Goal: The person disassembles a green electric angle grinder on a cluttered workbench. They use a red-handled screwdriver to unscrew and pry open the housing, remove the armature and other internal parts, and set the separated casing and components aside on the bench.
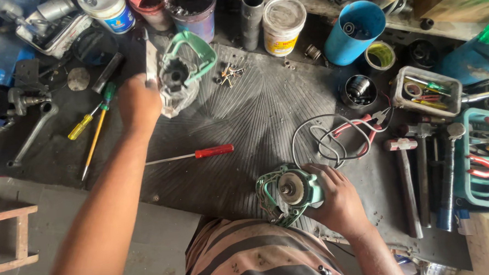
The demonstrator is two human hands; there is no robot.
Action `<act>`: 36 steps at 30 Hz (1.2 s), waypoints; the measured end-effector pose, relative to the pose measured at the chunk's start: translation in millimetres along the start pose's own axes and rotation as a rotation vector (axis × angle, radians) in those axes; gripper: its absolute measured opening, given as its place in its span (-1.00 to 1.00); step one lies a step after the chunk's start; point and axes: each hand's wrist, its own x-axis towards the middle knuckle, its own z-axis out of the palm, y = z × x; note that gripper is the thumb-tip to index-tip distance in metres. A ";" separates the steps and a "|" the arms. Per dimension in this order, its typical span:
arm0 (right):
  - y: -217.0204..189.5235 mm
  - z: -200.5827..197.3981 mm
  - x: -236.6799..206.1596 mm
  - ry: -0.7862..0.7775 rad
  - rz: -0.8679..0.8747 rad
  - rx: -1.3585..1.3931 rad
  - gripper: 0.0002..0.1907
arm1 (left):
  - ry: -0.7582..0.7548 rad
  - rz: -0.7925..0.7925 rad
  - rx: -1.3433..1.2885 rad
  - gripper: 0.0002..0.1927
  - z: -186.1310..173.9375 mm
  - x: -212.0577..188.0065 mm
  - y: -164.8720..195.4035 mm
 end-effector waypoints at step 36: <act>40.8 4.1 4.5 0.047 -0.043 0.066 -0.17 | -0.441 0.684 -0.454 -0.67 38.1 -205.2 108.8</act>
